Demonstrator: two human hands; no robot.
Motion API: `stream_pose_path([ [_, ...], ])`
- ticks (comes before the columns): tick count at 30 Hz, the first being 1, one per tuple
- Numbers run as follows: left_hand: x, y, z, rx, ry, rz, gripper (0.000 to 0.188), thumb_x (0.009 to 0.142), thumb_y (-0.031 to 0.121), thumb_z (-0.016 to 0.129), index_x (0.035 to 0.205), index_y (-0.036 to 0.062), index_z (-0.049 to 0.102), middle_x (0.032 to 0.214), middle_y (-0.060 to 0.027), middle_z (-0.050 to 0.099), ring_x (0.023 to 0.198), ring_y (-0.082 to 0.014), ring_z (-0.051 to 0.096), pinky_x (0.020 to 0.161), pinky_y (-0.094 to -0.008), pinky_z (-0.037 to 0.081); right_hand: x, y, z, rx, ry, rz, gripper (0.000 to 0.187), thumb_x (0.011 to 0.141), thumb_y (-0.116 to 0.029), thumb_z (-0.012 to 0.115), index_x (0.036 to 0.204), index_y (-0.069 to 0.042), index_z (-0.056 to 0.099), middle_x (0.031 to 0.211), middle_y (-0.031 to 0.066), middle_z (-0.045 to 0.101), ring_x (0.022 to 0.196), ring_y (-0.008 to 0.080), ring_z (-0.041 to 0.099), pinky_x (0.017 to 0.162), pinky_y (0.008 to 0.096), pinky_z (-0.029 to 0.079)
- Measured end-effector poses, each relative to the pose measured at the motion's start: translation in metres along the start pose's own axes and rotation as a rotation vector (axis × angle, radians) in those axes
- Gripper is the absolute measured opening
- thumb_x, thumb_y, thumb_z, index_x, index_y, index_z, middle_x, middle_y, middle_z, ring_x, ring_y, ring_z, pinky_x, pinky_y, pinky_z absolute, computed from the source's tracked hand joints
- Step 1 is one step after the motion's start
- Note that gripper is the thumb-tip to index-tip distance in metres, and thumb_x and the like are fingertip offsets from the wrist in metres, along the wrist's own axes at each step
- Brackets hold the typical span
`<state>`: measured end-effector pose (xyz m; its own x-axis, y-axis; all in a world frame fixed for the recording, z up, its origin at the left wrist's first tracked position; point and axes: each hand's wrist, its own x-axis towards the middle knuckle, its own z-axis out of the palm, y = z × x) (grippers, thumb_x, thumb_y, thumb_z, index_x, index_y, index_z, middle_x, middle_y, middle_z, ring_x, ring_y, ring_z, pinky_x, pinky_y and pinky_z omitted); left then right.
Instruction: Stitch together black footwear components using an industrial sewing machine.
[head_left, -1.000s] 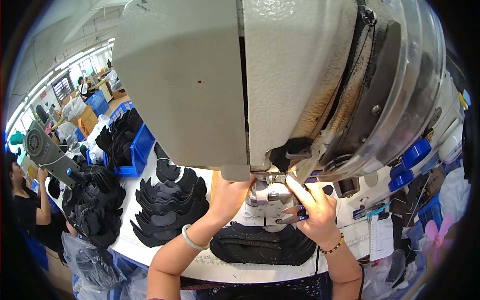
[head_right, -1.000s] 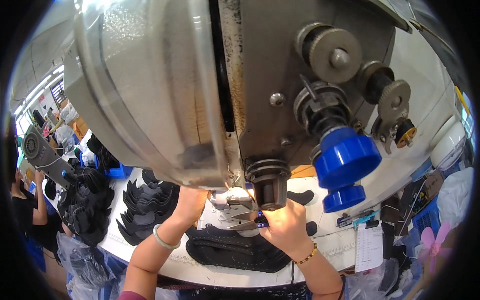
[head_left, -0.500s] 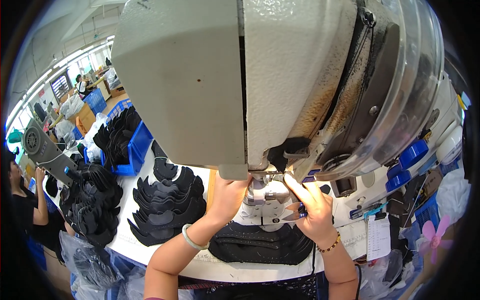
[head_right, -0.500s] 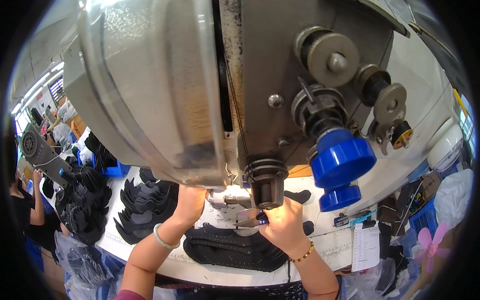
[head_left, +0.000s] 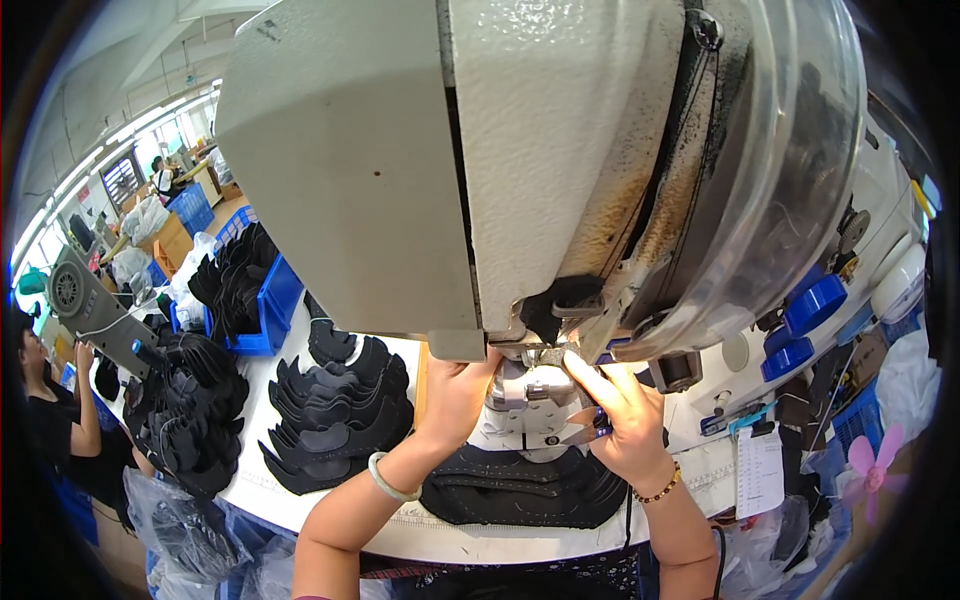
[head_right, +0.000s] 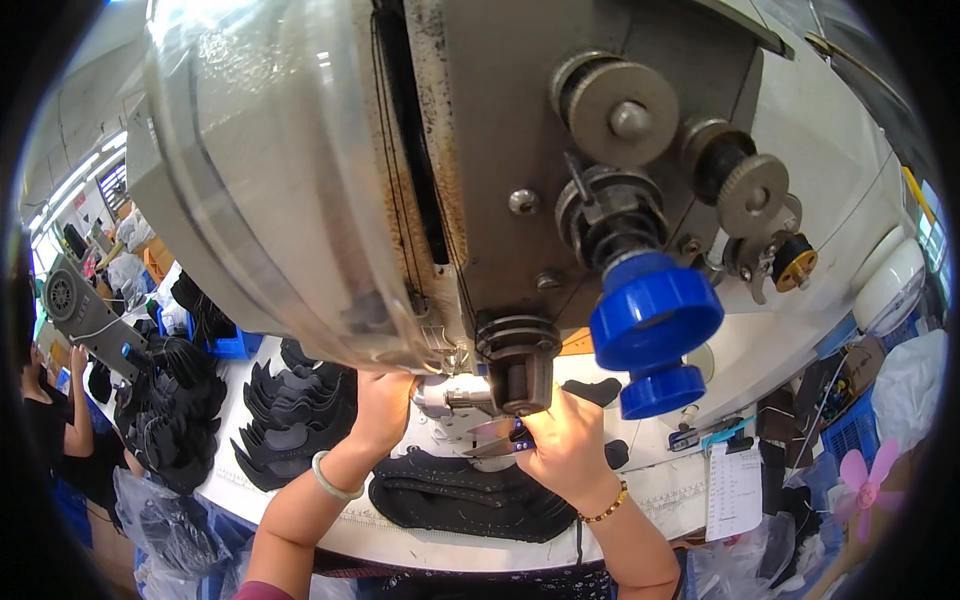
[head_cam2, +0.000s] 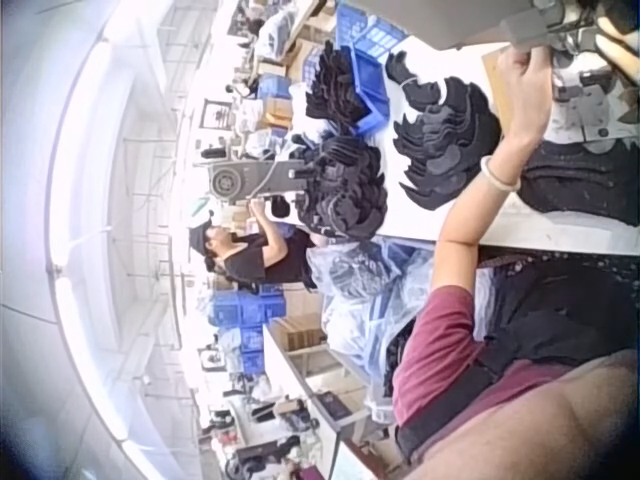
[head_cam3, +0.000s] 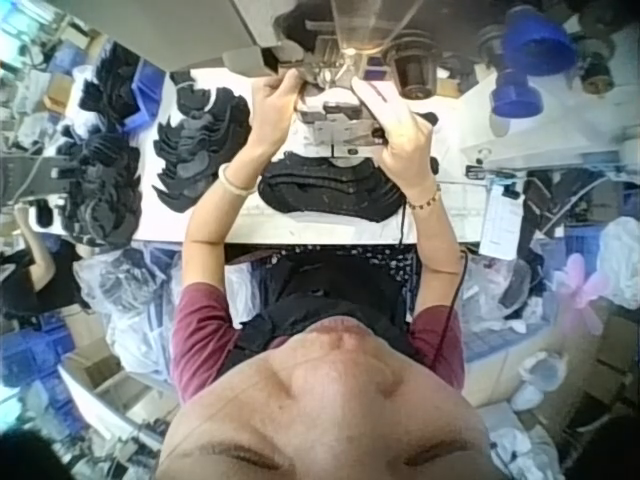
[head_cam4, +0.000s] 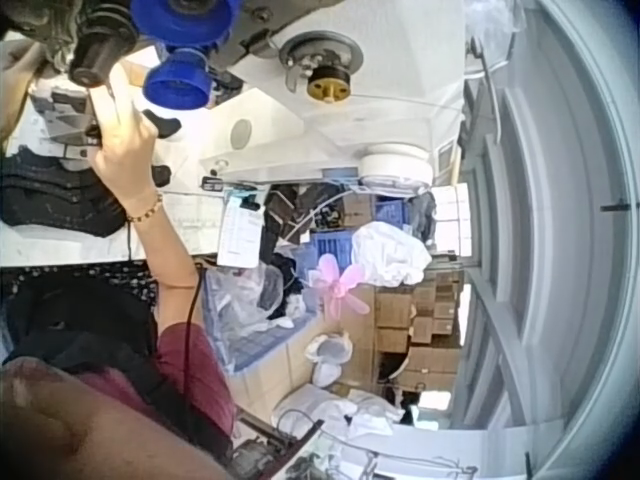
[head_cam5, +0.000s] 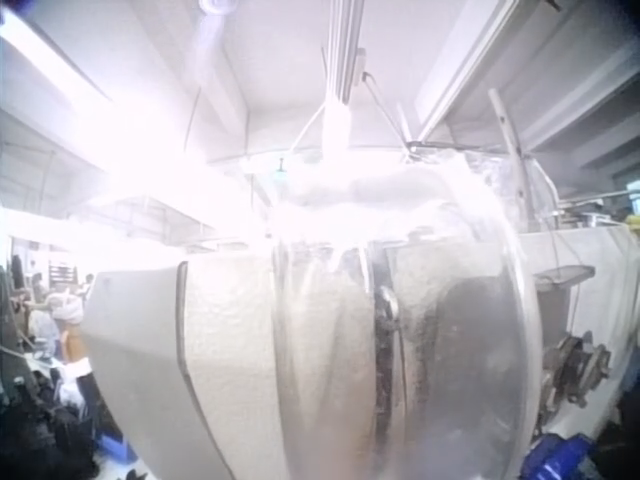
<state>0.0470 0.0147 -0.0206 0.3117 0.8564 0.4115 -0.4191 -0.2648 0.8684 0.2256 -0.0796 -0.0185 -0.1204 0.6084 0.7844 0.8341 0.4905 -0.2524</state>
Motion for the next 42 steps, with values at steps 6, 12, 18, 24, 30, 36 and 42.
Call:
stream_pose_path([
  [6, -0.002, -0.004, -0.002, -0.055, -0.022, 0.060, 0.013, 0.091, 0.003, 0.055, 0.085, -0.0004, 0.066, 0.077, 0.0023, 0.060, 0.066, -0.0031, 0.050, 0.057, -0.0203, 0.039, -0.002, 0.002, 0.002, 0.003, -0.016, -0.011, 0.059, 0.057, -0.013, 0.076, 0.114, -0.003, 0.062, 0.087, 0.0117, 0.059, 0.066, 0.0237, 0.058, 0.058, 0.0310, 0.046],
  [12, -0.001, 0.000, -0.003, 0.004, -0.064, 0.034, 0.011, 0.090, 0.003, 0.055, 0.088, -0.0012, 0.065, 0.081, 0.0011, 0.062, 0.072, -0.0048, 0.053, 0.063, -0.0213, 0.043, -0.003, 0.004, -0.001, 0.004, -0.017, -0.045, 0.055, 0.061, -0.014, 0.075, 0.114, -0.002, 0.062, 0.084, 0.0120, 0.058, 0.064, 0.0254, 0.056, 0.058, 0.0323, 0.045],
  [18, -0.001, -0.003, -0.003, 0.040, -0.015, 0.023, 0.011, 0.090, 0.003, 0.054, 0.093, -0.0015, 0.064, 0.086, -0.0006, 0.062, 0.076, -0.0055, 0.053, 0.066, -0.0214, 0.043, 0.002, 0.006, 0.001, 0.075, 0.003, -0.019, 0.047, 0.068, -0.008, 0.070, 0.114, -0.001, 0.062, 0.081, 0.0116, 0.058, 0.061, 0.0225, 0.055, 0.055, 0.0293, 0.044],
  [24, 0.002, -0.002, -0.004, 0.366, -0.026, 0.149, 0.012, 0.089, 0.002, 0.054, 0.092, -0.0029, 0.064, 0.086, -0.0017, 0.063, 0.078, -0.0083, 0.055, 0.069, -0.0244, 0.044, 0.003, 0.004, 0.002, 0.061, 0.000, -0.020, 0.054, 0.061, -0.003, 0.072, 0.114, -0.001, 0.062, 0.083, 0.0118, 0.059, 0.061, 0.0226, 0.056, 0.055, 0.0298, 0.044],
  [30, 0.002, 0.013, 0.004, 0.202, 0.008, -0.057, 0.012, 0.088, 0.002, 0.054, 0.093, -0.0032, 0.064, 0.087, -0.0024, 0.063, 0.079, -0.0090, 0.055, 0.071, -0.0254, 0.044, 0.001, 0.000, -0.002, -0.005, -0.031, -0.002, 0.059, 0.057, -0.004, 0.074, 0.115, -0.002, 0.062, 0.090, 0.0132, 0.060, 0.064, 0.0248, 0.058, 0.058, 0.0306, 0.046],
  [36, 0.003, 0.010, 0.002, 0.194, -0.009, -0.066, 0.012, 0.088, 0.003, 0.054, 0.094, -0.0030, 0.064, 0.087, -0.0020, 0.063, 0.079, -0.0088, 0.055, 0.071, -0.0252, 0.044, -0.002, -0.004, 0.000, -0.021, -0.025, 0.018, 0.063, 0.054, -0.006, 0.075, 0.115, -0.003, 0.061, 0.096, 0.0145, 0.060, 0.066, 0.0259, 0.059, 0.060, 0.0323, 0.047],
  [42, 0.002, 0.009, -0.001, 0.165, -0.006, -0.096, 0.013, 0.089, 0.003, 0.053, 0.094, -0.0024, 0.064, 0.087, -0.0012, 0.062, 0.080, -0.0082, 0.054, 0.072, -0.0247, 0.044, -0.003, -0.002, 0.000, -0.016, -0.009, 0.014, 0.063, 0.053, -0.005, 0.075, 0.115, -0.003, 0.062, 0.096, 0.0144, 0.061, 0.067, 0.0264, 0.060, 0.060, 0.0319, 0.047],
])
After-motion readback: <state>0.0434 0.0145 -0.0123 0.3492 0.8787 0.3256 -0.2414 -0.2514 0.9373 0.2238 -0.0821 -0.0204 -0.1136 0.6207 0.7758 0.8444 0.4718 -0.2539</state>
